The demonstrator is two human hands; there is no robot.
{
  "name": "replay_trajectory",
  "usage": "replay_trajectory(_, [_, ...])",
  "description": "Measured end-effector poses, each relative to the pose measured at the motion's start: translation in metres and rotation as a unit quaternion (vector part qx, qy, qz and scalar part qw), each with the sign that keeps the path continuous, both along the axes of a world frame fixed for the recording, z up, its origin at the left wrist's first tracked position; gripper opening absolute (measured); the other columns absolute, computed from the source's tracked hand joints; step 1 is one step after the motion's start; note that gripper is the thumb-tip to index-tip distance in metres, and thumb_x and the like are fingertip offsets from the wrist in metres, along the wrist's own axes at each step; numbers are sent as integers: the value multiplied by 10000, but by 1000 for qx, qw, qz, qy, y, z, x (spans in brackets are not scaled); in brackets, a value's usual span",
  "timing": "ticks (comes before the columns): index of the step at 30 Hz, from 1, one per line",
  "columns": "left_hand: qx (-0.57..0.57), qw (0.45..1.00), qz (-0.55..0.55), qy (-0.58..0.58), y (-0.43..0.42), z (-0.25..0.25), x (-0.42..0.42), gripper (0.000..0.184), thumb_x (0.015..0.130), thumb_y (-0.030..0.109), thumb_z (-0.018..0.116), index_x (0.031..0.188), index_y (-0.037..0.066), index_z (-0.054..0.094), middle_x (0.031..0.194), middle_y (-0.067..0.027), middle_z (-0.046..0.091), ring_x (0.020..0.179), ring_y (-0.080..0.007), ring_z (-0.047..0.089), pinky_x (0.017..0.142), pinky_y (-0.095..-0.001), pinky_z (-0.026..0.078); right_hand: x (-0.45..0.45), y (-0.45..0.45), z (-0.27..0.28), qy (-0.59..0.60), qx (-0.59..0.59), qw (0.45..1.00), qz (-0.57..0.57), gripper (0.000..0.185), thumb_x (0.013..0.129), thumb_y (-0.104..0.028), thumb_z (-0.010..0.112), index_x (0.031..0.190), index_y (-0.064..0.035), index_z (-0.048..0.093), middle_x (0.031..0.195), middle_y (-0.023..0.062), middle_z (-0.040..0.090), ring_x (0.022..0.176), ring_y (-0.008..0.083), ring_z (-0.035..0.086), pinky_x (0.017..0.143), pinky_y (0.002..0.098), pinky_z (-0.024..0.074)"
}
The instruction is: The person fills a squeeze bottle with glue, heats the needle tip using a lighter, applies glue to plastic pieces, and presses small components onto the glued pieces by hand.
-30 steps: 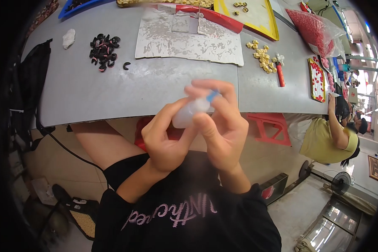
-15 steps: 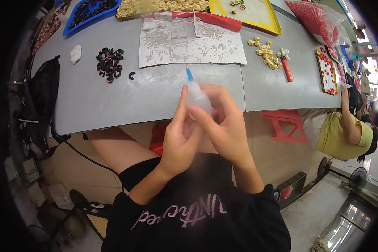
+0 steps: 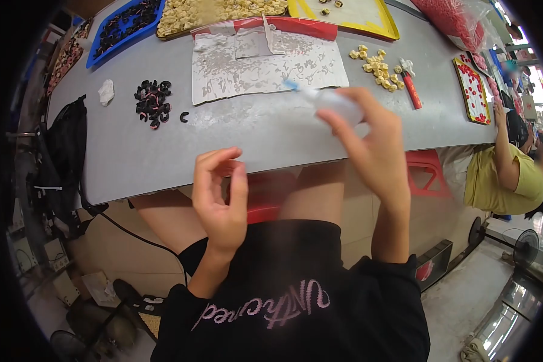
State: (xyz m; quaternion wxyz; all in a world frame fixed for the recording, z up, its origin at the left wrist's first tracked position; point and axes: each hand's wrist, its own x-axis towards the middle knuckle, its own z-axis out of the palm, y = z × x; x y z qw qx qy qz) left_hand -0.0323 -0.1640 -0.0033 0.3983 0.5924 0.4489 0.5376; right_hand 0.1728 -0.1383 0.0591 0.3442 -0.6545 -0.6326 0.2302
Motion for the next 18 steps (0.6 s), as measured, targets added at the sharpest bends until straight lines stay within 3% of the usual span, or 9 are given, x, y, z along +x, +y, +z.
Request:
replay_trajectory(4, [24,997,71,-30,7,-5,-14,146,868,-49,466,1004,-37,518,995,-95,519,859,-134,530,777,-255,452,3,5,7,178,159,964,-121,133,867,-88,569,949,14,542,853,74,639,765,129,597,758,266,446])
replay_trajectory(5, [26,995,87,-35,8,-4,-16,141,869,-46,466,998,-34,521,982,-93,525,851,-131,530,767,-247,450,2,1,-7,139,146,977,-68,114,896,-91,530,950,9,520,877,92,632,823,144,592,792,286,442])
replay_trajectory(8, [55,990,123,-36,18,-1,-29,131,873,-31,468,988,-26,531,960,-87,542,839,-127,533,755,-238,444,-11,-9,-22,183,106,977,8,152,926,-132,486,978,9,514,886,102,624,837,152,585,807,291,439])
replay_trajectory(9, [64,988,135,-35,20,-2,-34,128,875,-25,470,986,-23,535,955,-84,547,838,-126,534,753,-236,443,-3,-5,-17,195,149,964,-102,200,953,-191,440,971,-2,504,875,104,619,824,150,582,796,280,441])
replay_trajectory(10, [55,986,154,-25,19,-2,-39,127,869,-33,471,975,-25,539,948,-89,548,841,-137,537,754,-246,447,1,0,-15,405,166,887,-149,240,966,-234,415,955,-11,502,873,96,621,813,147,581,790,265,442])
replay_trajectory(11, [48,984,173,-15,20,-2,-44,126,863,-40,471,965,-27,544,941,-93,549,844,-147,540,756,-256,451,-4,-6,-19,257,118,953,-110,240,969,-241,411,971,-13,486,888,102,621,816,146,579,784,261,442])
replay_trajectory(13, [50,977,207,3,29,1,-53,125,851,-55,473,944,-31,553,928,-101,551,851,-168,545,759,-275,458,-33,-24,-31,212,16,977,3,229,966,-242,421,1029,-23,437,909,110,623,806,140,573,762,257,445])
replay_trajectory(16, [57,977,205,13,34,1,-65,118,846,-57,481,931,-30,558,911,-99,554,834,-166,548,762,-279,458,4,-11,-28,402,158,897,-94,226,957,-206,407,943,7,482,850,85,565,794,139,461,788,275,372])
replay_trajectory(18, [62,980,187,21,28,-1,-70,114,868,-29,476,955,-24,550,940,-89,552,856,-153,538,792,-269,441,-20,-26,-34,379,60,923,25,211,962,-194,398,1035,-3,453,957,107,577,885,156,506,812,276,400])
